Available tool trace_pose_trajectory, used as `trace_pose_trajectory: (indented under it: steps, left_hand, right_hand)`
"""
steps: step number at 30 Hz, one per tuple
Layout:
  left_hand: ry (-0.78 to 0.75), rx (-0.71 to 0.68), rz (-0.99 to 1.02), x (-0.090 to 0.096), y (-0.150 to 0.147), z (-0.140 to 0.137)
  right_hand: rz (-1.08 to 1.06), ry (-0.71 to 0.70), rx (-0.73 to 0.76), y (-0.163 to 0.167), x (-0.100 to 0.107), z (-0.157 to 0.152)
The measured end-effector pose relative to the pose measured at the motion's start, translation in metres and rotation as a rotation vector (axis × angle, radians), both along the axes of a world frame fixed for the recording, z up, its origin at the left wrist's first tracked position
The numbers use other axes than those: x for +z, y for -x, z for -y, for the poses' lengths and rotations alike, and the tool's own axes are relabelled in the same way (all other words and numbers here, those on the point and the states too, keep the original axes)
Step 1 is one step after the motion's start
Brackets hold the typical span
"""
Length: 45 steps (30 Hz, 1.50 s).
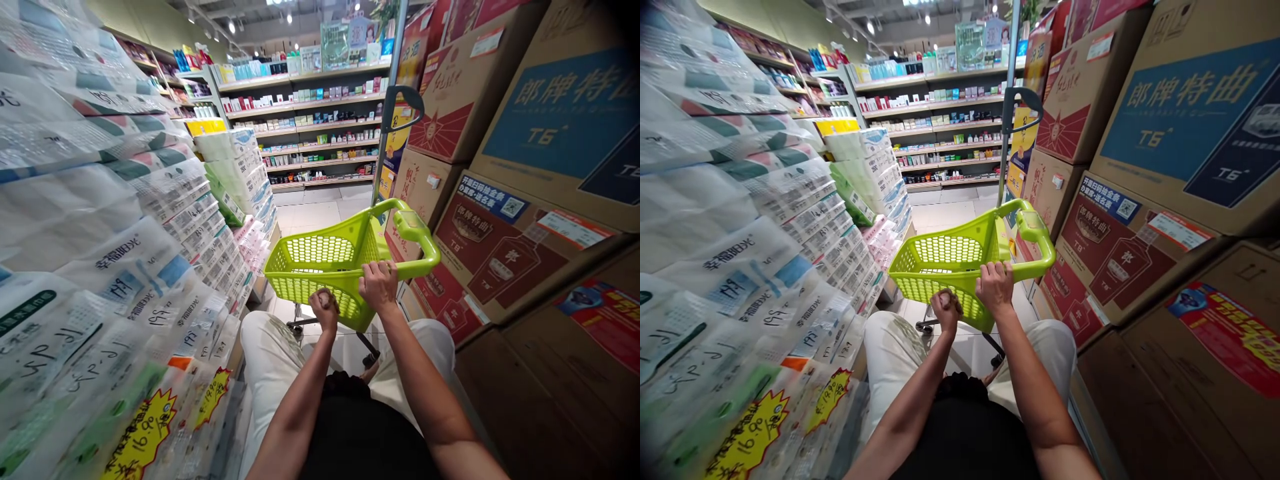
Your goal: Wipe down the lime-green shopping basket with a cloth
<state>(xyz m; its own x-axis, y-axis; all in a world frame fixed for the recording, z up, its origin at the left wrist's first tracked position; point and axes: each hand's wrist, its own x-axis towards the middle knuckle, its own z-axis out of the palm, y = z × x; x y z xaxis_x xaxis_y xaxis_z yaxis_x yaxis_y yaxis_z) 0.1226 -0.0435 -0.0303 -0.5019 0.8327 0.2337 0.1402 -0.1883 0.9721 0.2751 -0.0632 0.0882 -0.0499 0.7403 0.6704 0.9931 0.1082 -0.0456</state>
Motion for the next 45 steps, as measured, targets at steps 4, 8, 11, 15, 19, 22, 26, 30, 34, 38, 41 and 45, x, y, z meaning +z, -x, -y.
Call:
trace_pose_trajectory:
  steps: [4,8,11,15,19,22,26,30,34,38,41,45]
  left_hand:
    - [-0.188,0.076,-0.167,0.023,-0.002,-0.014]
    - [-0.124,0.049,-0.214,0.003,-0.002,-0.007]
    - [-0.092,0.022,-0.202,-0.013,-0.007,0.003]
    - [-0.255,-0.041,-0.241,0.007,-0.021,-0.001]
    - [-0.359,-0.072,-0.306,0.012,-0.030,-0.004]
    - [-0.310,-0.161,-0.362,-0.010,-0.029,0.007]
    - [-0.330,-0.271,-0.407,-0.014,-0.033,0.013]
    - [-0.410,-0.211,-0.415,0.010,-0.046,0.003]
    - [-0.412,-0.300,-0.496,-0.001,-0.054,0.011]
    - [-0.413,-0.349,-0.511,-0.005,-0.065,0.020]
    - [-0.499,-0.267,-0.438,0.016,-0.078,0.013]
    - [-0.557,-0.311,-0.476,0.017,-0.081,0.010]
  right_hand:
    - [-0.005,-0.026,0.000,0.000,-0.001,-0.001]
    - [-0.015,-0.043,0.006,0.002,-0.003,-0.002]
    - [-0.029,-0.049,0.008,0.002,-0.003,-0.003]
    - [-0.033,-0.053,0.058,-0.003,-0.001,0.000]
    - [-0.087,-0.120,0.027,-0.017,-0.001,0.009]
    - [-0.094,-0.137,-0.008,-0.029,-0.003,0.015]
    - [-0.066,-0.100,0.023,-0.039,-0.004,0.015]
    - [-0.083,-0.079,0.024,-0.041,-0.002,0.013]
    - [-0.097,-0.080,0.040,-0.039,-0.001,0.015]
    - [-0.096,-0.094,0.071,-0.043,-0.001,0.016]
    - [-0.122,-0.114,0.122,-0.053,-0.001,0.016]
    - [-0.143,-0.159,0.123,-0.063,-0.005,0.013]
